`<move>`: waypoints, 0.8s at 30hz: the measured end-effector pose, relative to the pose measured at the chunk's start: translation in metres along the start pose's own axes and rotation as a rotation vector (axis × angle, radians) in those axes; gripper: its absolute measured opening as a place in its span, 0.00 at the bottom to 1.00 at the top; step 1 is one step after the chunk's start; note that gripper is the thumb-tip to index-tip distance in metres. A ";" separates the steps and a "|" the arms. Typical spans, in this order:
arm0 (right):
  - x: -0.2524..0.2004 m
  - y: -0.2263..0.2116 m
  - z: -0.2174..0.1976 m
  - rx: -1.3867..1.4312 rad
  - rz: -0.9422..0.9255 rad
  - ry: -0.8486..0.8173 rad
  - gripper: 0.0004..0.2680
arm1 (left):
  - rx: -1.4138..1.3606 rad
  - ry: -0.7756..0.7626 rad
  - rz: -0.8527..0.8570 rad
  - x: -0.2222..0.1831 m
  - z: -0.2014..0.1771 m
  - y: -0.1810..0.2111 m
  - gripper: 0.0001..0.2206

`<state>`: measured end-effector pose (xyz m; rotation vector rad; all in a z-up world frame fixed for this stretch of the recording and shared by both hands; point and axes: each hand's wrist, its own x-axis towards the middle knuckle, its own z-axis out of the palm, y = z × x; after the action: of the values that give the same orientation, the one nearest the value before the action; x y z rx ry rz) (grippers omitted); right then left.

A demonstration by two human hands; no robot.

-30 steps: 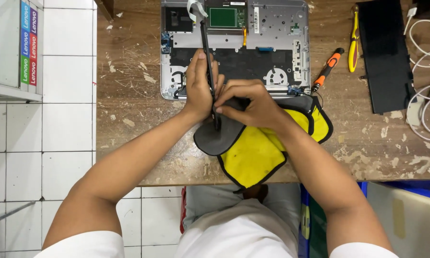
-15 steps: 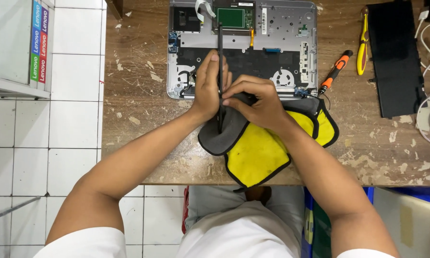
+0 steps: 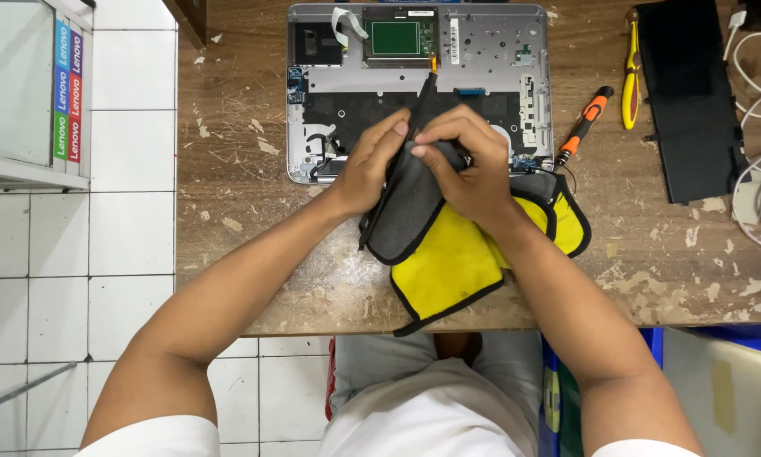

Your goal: A person is repairing the internal components of a laptop, involving unscrewing parts, prying them loose, and cleaning them with a cloth.

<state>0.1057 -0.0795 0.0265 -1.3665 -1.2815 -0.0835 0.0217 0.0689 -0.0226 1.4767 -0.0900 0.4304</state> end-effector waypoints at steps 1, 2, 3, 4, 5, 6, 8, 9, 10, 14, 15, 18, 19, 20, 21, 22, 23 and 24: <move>0.000 0.000 -0.001 -0.002 0.001 0.002 0.02 | -0.001 -0.002 0.000 0.000 0.000 0.003 0.16; 0.001 -0.001 -0.001 -0.018 -0.007 0.027 0.03 | 0.009 -0.022 -0.004 0.000 0.001 0.006 0.16; 0.001 -0.001 -0.002 -0.035 -0.014 0.052 0.03 | 0.019 -0.043 -0.007 0.001 0.001 0.008 0.15; 0.000 -0.002 -0.001 -0.037 -0.015 0.053 0.03 | 0.018 -0.045 -0.006 0.002 0.001 0.011 0.15; 0.000 -0.002 0.001 -0.038 -0.001 0.055 0.02 | 0.029 -0.064 -0.009 0.004 0.001 0.014 0.15; -0.001 -0.002 0.002 -0.037 0.012 0.055 0.02 | 0.040 -0.083 -0.012 0.005 0.001 0.017 0.15; 0.001 -0.002 0.001 -0.053 0.011 0.055 0.02 | 0.051 -0.103 -0.015 0.005 0.001 0.023 0.15; 0.001 -0.002 0.000 -0.067 0.010 0.054 0.02 | 0.062 -0.123 -0.019 0.005 0.001 0.026 0.16; 0.002 -0.003 -0.001 -0.068 0.011 0.055 0.02 | 0.062 -0.124 -0.019 0.005 0.002 0.029 0.16; 0.004 -0.004 -0.005 -0.120 0.021 0.075 0.01 | 0.093 -0.183 -0.033 0.005 0.005 0.040 0.16; 0.004 -0.004 -0.006 -0.135 0.028 0.081 0.01 | 0.103 -0.203 -0.038 0.005 0.005 0.043 0.17; 0.003 -0.002 -0.007 -0.172 0.079 0.126 0.03 | 0.125 -0.241 -0.045 0.008 0.007 0.051 0.18; 0.002 0.002 -0.010 -0.172 0.078 0.127 0.03 | 0.125 -0.242 -0.045 0.007 0.004 0.049 0.18; 0.001 0.006 -0.013 -0.174 0.084 0.147 0.04 | 0.126 -0.252 -0.071 0.006 0.002 0.047 0.19; 0.000 0.010 -0.016 -0.175 0.090 0.168 0.05 | 0.128 -0.262 -0.098 0.005 0.000 0.044 0.20; 0.002 0.003 -0.018 -0.177 0.092 0.168 0.05 | 0.126 -0.263 -0.098 0.004 -0.001 0.035 0.20; 0.005 -0.003 -0.020 -0.247 0.130 0.153 0.07 | 0.127 -0.269 -0.106 0.002 -0.002 0.026 0.17; 0.008 -0.010 -0.021 -0.316 0.167 0.137 0.09 | 0.130 -0.274 -0.113 0.001 -0.004 0.017 0.17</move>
<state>0.1150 -0.0936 0.0448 -1.7026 -1.0655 -0.2690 0.0159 0.0736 -0.0066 1.6540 -0.1979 0.1423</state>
